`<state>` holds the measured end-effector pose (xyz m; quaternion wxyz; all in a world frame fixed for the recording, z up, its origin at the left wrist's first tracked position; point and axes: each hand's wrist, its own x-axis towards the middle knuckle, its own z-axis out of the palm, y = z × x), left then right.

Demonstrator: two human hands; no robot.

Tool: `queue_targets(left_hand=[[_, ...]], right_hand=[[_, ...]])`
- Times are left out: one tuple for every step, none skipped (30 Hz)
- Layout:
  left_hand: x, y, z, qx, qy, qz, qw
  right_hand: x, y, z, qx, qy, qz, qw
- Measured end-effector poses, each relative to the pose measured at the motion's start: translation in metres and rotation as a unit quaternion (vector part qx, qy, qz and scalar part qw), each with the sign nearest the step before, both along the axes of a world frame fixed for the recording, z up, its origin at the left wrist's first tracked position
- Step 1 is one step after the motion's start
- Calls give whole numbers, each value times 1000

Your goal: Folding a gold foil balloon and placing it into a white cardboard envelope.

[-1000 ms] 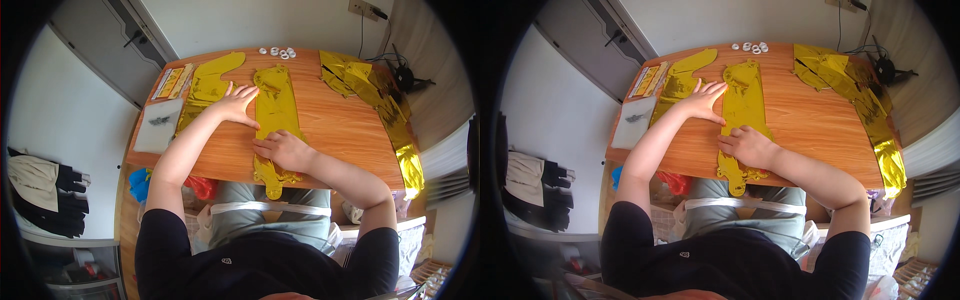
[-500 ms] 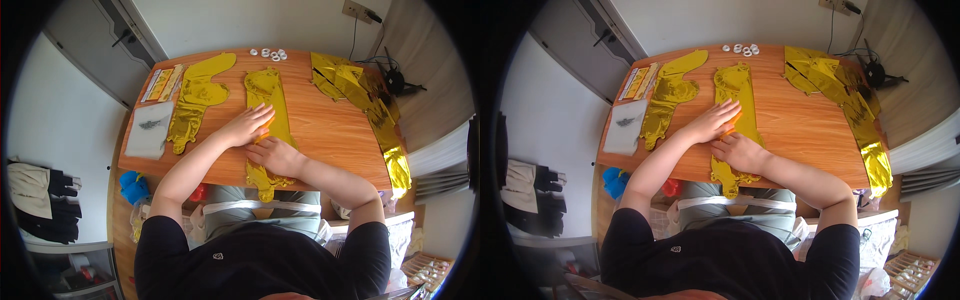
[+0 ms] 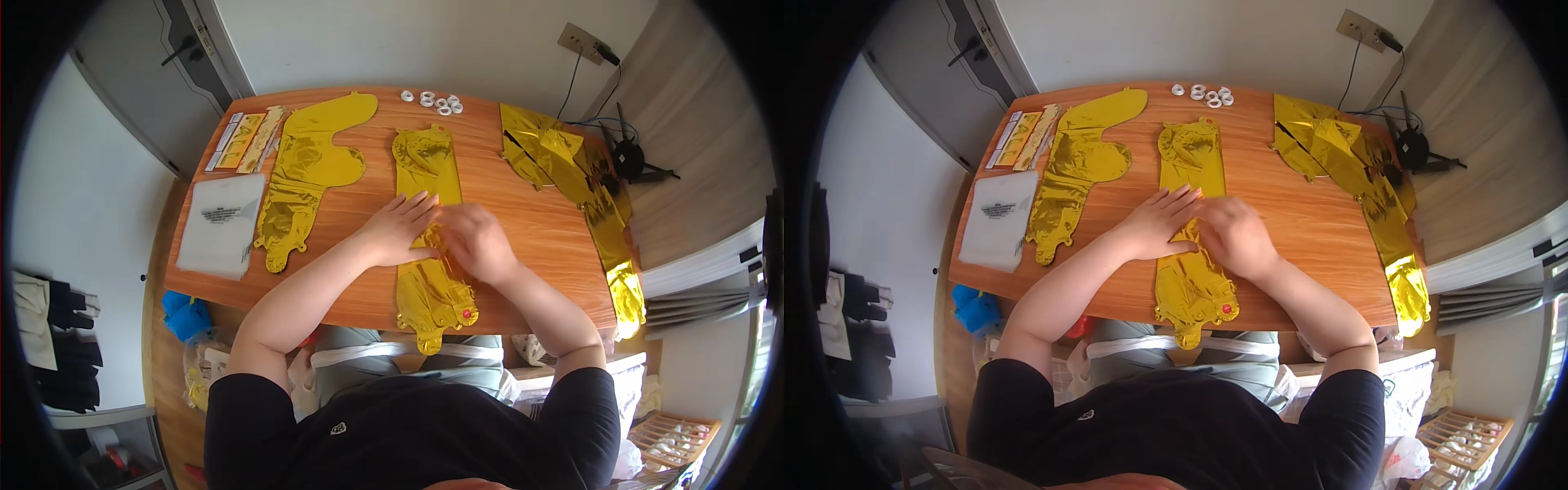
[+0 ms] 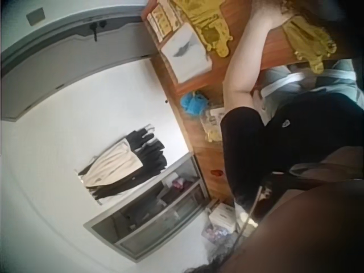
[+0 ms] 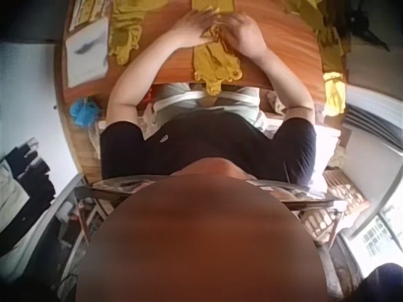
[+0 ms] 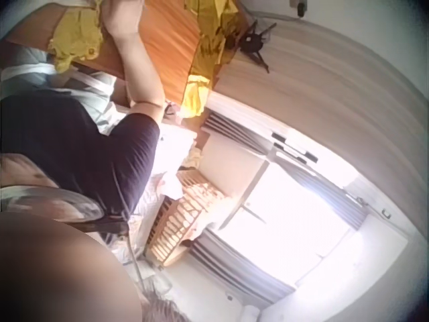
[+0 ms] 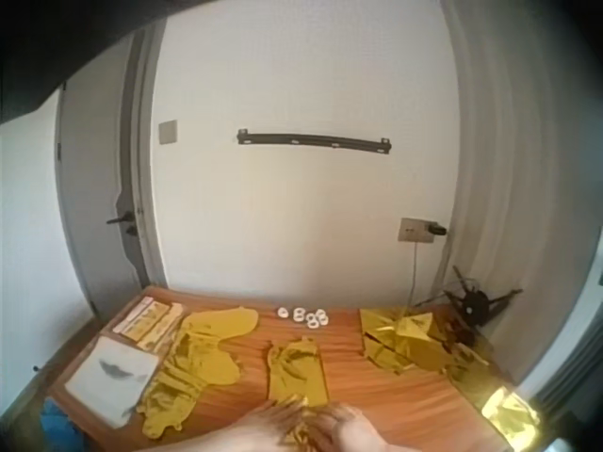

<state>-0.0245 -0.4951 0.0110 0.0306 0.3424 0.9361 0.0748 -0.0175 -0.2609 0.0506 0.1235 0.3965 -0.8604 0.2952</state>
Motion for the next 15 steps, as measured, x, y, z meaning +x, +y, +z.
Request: queue_targets(left_hand=[[0,2,1,-2,0,4,1000],[0,1,0,-5,0,10,1000],[0,0,-2,-1,13,7,1000],[0,-1,-3,0,12,7,1000],[-1,-2,-5,7,16,4,1000],[-1,-3,-6,13,20,0,1000],[-2,-3,-7,14,19,0,1000],[-2,-3,-8,24,24,-2,999],[-2,-3,-9,33,28,-4,999],[-3,-3,-10,34,28,-4,999],[-4,-3,-10,48,32,-3,998],[-4,-2,-10,63,36,-2,997],[-5,-2,-9,63,37,-2,997],[-4,-2,-8,63,38,-13,997],[-3,-1,-6,62,40,-23,997]], right_hand=[[-7,4,-3,4,0,-1,1000],[-14,5,-9,41,36,-61,997],[-19,6,-15,76,70,-121,987],[-22,8,-21,77,70,-121,987],[-25,8,-24,87,84,-115,986],[-26,9,-27,96,98,-108,985],[-28,10,-29,97,97,-108,985],[-29,9,-30,105,95,-106,984],[-29,9,-30,114,92,-103,984],[-30,8,-30,114,92,-103,984],[-30,8,-30,110,82,-104,985],[-30,8,-30,106,73,-106,986],[-30,7,-29,106,73,-106,986],[-30,8,-28,107,65,-105,987],[-29,8,-27,107,58,-105,987]])
